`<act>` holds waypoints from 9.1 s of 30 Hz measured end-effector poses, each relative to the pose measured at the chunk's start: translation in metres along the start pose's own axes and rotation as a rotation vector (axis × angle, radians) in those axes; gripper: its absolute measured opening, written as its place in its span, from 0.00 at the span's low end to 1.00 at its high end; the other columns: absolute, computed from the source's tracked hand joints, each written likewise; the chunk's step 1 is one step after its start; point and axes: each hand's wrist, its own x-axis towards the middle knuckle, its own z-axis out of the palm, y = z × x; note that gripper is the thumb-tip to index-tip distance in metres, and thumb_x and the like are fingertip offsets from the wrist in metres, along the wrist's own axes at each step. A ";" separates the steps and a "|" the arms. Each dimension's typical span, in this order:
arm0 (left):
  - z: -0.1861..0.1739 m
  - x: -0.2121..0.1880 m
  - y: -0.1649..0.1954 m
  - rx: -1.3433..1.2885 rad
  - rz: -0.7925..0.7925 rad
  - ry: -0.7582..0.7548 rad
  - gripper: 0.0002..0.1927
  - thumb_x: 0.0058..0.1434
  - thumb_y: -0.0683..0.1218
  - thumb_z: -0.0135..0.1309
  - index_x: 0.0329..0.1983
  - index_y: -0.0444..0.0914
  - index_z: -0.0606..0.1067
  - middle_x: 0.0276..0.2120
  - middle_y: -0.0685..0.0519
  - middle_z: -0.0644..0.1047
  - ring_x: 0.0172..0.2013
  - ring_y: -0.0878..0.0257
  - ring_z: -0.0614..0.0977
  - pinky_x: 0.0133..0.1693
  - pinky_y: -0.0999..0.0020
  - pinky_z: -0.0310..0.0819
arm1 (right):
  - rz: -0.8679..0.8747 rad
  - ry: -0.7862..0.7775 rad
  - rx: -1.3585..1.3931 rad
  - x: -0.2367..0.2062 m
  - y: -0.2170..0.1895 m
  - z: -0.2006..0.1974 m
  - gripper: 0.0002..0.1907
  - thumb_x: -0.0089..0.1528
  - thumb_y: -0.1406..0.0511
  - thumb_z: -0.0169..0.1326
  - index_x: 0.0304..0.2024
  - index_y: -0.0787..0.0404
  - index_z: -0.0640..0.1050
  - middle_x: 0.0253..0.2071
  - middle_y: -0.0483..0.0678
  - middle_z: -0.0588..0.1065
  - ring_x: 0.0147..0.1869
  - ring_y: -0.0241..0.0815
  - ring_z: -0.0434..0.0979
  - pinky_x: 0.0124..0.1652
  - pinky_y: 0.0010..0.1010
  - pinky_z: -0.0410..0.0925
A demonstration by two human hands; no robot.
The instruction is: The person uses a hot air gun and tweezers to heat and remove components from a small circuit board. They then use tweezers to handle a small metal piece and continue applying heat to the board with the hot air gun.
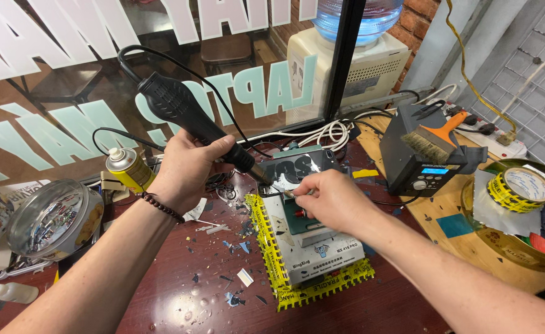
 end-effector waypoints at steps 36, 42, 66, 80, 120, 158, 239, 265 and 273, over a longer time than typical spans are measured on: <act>-0.009 0.006 -0.002 -0.015 0.006 -0.014 0.15 0.61 0.41 0.59 0.47 0.34 0.69 0.40 0.49 0.80 0.38 0.60 0.85 0.35 0.67 0.83 | 0.024 -0.016 0.174 0.003 -0.001 0.004 0.11 0.58 0.67 0.61 0.43 0.62 0.85 0.27 0.46 0.82 0.29 0.31 0.79 0.30 0.26 0.71; -0.010 0.008 0.000 -0.012 -0.001 -0.015 0.14 0.61 0.41 0.59 0.47 0.34 0.69 0.40 0.50 0.80 0.38 0.61 0.85 0.34 0.67 0.83 | 0.115 0.029 0.253 -0.005 -0.006 0.016 0.10 0.59 0.67 0.60 0.42 0.64 0.85 0.27 0.46 0.81 0.28 0.32 0.77 0.31 0.27 0.70; -0.003 0.005 -0.003 0.003 0.040 -0.010 0.14 0.61 0.40 0.60 0.45 0.34 0.69 0.38 0.50 0.80 0.36 0.61 0.85 0.32 0.69 0.84 | 0.100 0.102 0.215 -0.013 -0.002 0.026 0.10 0.59 0.66 0.61 0.41 0.63 0.85 0.27 0.48 0.81 0.28 0.34 0.78 0.30 0.29 0.70; 0.008 -0.003 0.002 0.027 0.072 -0.013 0.12 0.62 0.40 0.60 0.44 0.33 0.71 0.37 0.49 0.80 0.34 0.62 0.84 0.30 0.70 0.81 | 0.073 0.170 -0.069 -0.035 -0.025 0.009 0.10 0.61 0.64 0.58 0.44 0.56 0.83 0.35 0.53 0.83 0.41 0.47 0.86 0.42 0.37 0.74; -0.009 0.007 -0.005 -0.031 0.023 0.003 0.13 0.61 0.41 0.60 0.44 0.34 0.70 0.38 0.50 0.80 0.37 0.61 0.85 0.33 0.68 0.83 | 0.000 0.165 -0.192 -0.026 -0.030 0.011 0.12 0.60 0.66 0.56 0.45 0.57 0.85 0.37 0.56 0.83 0.44 0.51 0.85 0.46 0.37 0.74; -0.015 -0.005 0.002 -0.049 -0.011 0.013 0.14 0.62 0.42 0.59 0.47 0.34 0.69 0.40 0.50 0.80 0.38 0.61 0.84 0.34 0.68 0.82 | 0.081 0.204 -0.181 -0.048 -0.044 0.009 0.10 0.60 0.63 0.57 0.43 0.54 0.84 0.34 0.53 0.83 0.42 0.52 0.85 0.44 0.40 0.74; -0.075 0.000 0.015 -0.152 0.029 0.088 0.11 0.63 0.40 0.58 0.46 0.36 0.72 0.40 0.53 0.79 0.38 0.63 0.84 0.34 0.68 0.82 | 0.159 0.038 -0.068 -0.014 -0.066 -0.011 0.13 0.60 0.61 0.62 0.47 0.54 0.82 0.27 0.48 0.83 0.25 0.42 0.79 0.29 0.35 0.71; -0.019 0.009 -0.012 -0.143 -0.006 -0.024 0.14 0.62 0.41 0.59 0.47 0.35 0.69 0.39 0.51 0.79 0.37 0.61 0.84 0.34 0.67 0.82 | 0.011 0.048 -0.099 -0.005 -0.022 0.005 0.09 0.61 0.64 0.57 0.42 0.59 0.83 0.25 0.48 0.81 0.28 0.38 0.82 0.33 0.33 0.73; -0.018 0.011 -0.012 -0.103 0.006 0.002 0.14 0.61 0.41 0.59 0.46 0.34 0.70 0.40 0.50 0.79 0.37 0.61 0.84 0.33 0.67 0.83 | -0.006 0.070 0.021 -0.004 -0.009 0.014 0.09 0.61 0.66 0.56 0.42 0.61 0.81 0.24 0.47 0.81 0.29 0.35 0.82 0.33 0.29 0.73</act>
